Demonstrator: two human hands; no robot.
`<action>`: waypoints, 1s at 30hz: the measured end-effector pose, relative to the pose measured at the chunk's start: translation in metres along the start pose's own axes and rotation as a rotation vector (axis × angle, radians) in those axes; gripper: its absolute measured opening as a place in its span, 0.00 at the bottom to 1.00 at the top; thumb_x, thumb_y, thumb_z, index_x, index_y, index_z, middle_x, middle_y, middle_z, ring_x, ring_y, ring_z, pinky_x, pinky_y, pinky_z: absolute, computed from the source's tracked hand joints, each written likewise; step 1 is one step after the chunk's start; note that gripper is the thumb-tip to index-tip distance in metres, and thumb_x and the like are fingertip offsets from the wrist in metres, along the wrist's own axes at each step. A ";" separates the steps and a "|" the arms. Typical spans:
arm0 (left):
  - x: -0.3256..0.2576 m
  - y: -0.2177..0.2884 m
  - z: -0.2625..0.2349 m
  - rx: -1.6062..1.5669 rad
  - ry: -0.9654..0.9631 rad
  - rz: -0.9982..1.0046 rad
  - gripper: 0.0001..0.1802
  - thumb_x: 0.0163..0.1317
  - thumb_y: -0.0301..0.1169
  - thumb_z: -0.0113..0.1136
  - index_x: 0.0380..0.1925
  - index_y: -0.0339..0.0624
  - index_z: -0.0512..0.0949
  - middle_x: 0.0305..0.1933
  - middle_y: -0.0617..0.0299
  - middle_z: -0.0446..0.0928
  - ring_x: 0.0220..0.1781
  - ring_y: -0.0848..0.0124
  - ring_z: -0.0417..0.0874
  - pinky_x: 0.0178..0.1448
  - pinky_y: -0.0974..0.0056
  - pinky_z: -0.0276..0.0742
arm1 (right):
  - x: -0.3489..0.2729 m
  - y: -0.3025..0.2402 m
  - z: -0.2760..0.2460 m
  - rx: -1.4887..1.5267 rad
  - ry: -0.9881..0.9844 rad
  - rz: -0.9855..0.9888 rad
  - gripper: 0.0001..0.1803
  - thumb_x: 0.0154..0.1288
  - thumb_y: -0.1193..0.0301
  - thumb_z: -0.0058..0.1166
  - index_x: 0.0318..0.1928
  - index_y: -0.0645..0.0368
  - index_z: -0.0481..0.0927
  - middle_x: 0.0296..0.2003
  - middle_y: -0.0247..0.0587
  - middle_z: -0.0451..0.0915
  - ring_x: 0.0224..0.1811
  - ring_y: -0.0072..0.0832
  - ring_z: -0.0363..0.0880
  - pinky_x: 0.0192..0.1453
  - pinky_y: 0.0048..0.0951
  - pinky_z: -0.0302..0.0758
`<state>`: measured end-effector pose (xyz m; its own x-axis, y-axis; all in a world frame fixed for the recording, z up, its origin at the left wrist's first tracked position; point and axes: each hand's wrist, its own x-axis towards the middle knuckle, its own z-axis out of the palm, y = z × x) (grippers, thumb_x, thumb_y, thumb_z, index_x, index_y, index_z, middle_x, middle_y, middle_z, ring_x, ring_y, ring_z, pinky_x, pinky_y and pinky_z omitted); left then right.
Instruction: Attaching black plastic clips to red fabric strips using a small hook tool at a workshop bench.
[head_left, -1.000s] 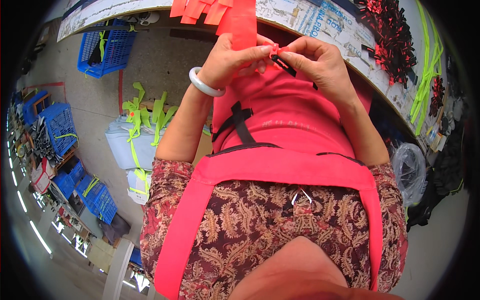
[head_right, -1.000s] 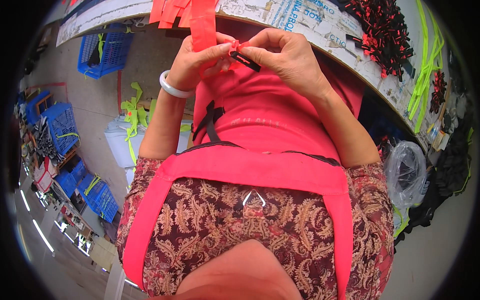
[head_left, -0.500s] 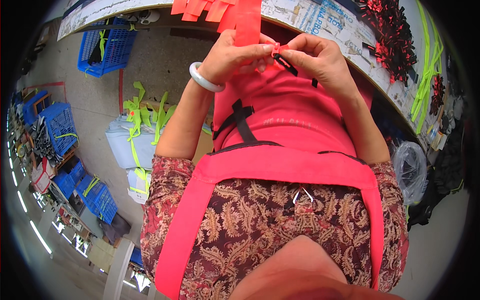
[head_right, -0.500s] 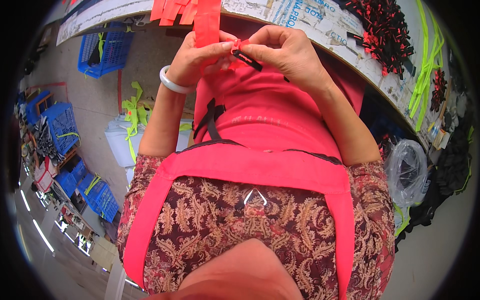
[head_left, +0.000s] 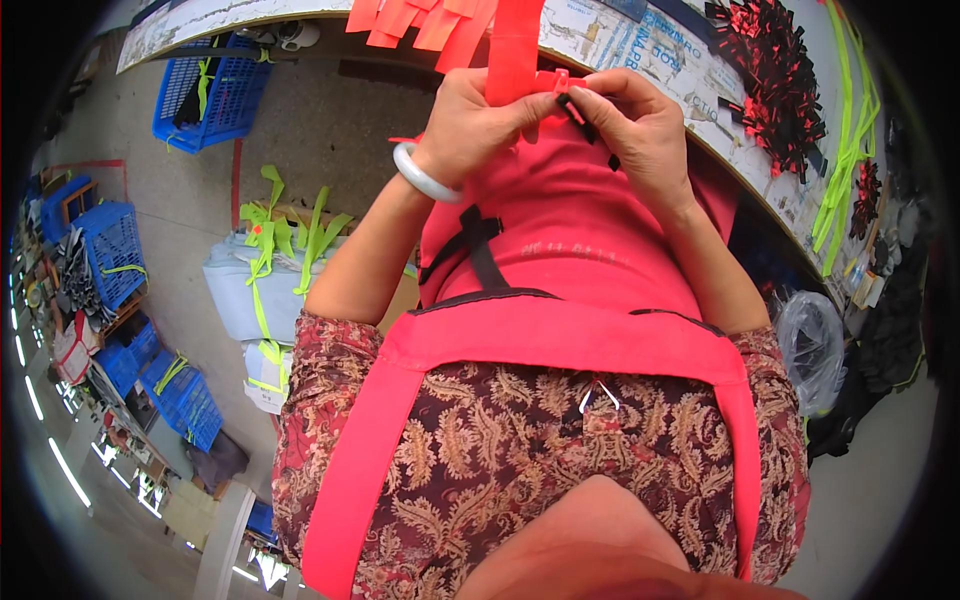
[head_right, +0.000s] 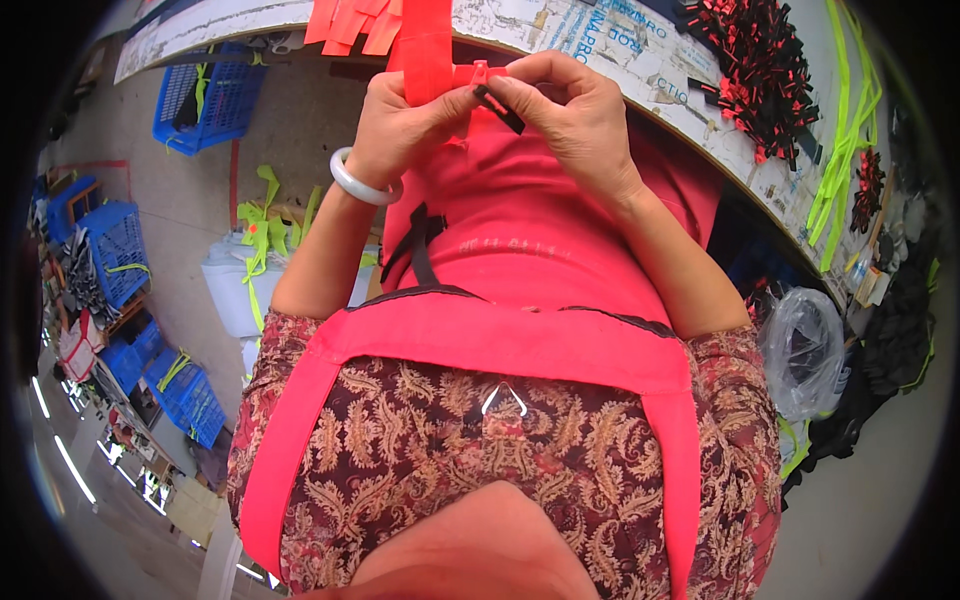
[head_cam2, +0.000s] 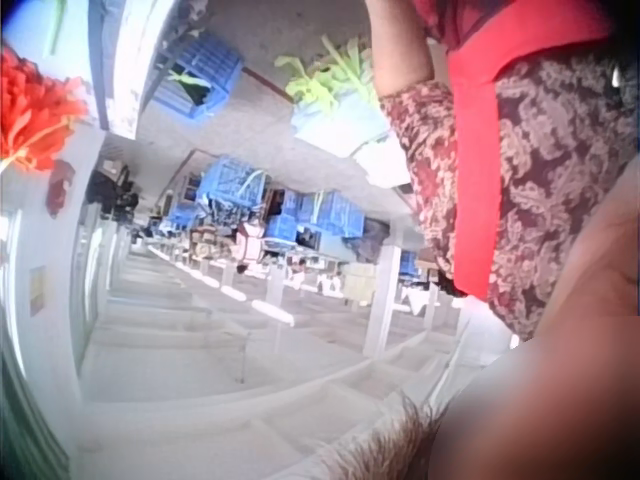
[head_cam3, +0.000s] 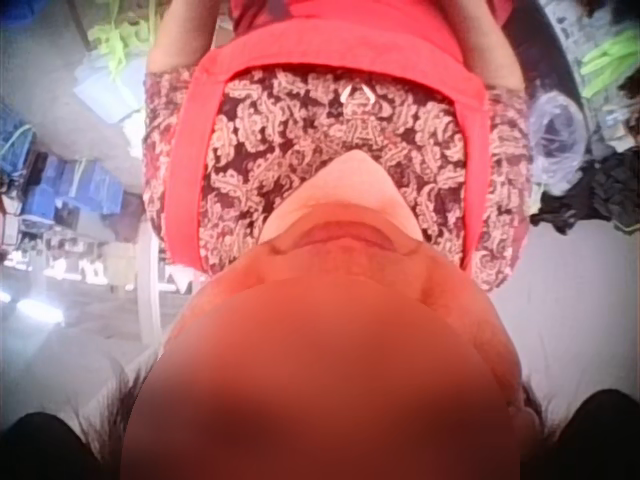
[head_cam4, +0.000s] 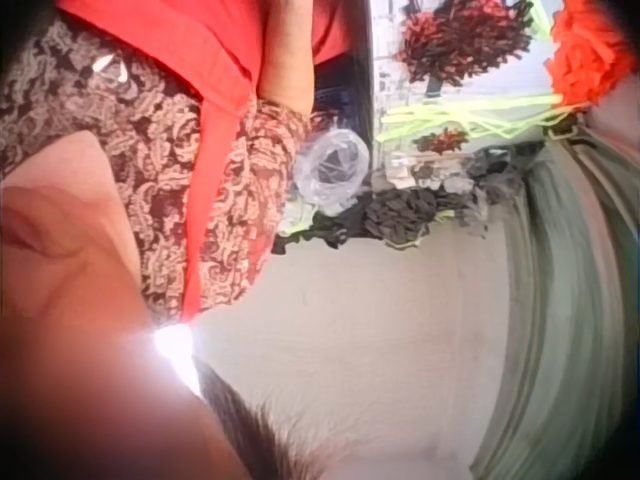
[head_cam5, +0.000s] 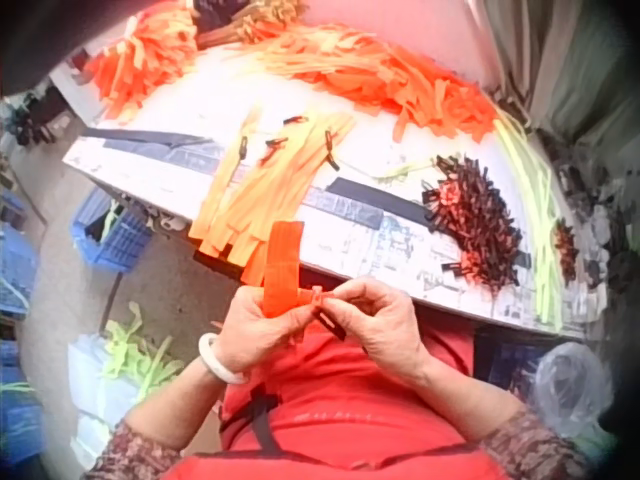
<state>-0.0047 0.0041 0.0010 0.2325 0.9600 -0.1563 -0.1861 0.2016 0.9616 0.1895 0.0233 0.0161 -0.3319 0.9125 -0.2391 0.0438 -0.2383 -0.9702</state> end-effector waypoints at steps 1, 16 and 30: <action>-0.001 -0.002 0.003 -0.027 0.044 0.032 0.08 0.60 0.29 0.64 0.36 0.36 0.83 0.22 0.66 0.79 0.22 0.82 0.75 0.24 0.75 0.68 | 0.000 0.001 0.002 0.027 0.001 -0.073 0.08 0.66 0.71 0.57 0.41 0.63 0.80 0.33 0.30 0.81 0.35 0.12 0.76 0.39 0.14 0.73; -0.005 -0.008 0.011 0.037 0.090 0.254 0.06 0.58 0.20 0.62 0.37 0.35 0.81 0.32 0.62 0.81 0.34 0.77 0.80 0.38 0.73 0.77 | -0.004 -0.005 0.010 -0.260 0.003 -0.512 0.08 0.58 0.78 0.63 0.38 0.63 0.79 0.30 0.33 0.78 0.27 0.15 0.75 0.29 0.16 0.69; -0.008 -0.014 0.004 0.088 0.007 0.248 0.09 0.57 0.18 0.61 0.39 0.35 0.82 0.38 0.57 0.81 0.39 0.73 0.82 0.43 0.70 0.78 | -0.004 -0.001 0.014 -0.296 -0.041 -0.479 0.07 0.57 0.79 0.62 0.36 0.63 0.79 0.29 0.35 0.76 0.25 0.17 0.72 0.28 0.19 0.68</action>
<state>-0.0006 -0.0074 -0.0102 0.1838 0.9793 0.0852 -0.1525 -0.0572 0.9866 0.1782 0.0149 0.0184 -0.4160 0.8808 0.2262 0.1400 0.3078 -0.9411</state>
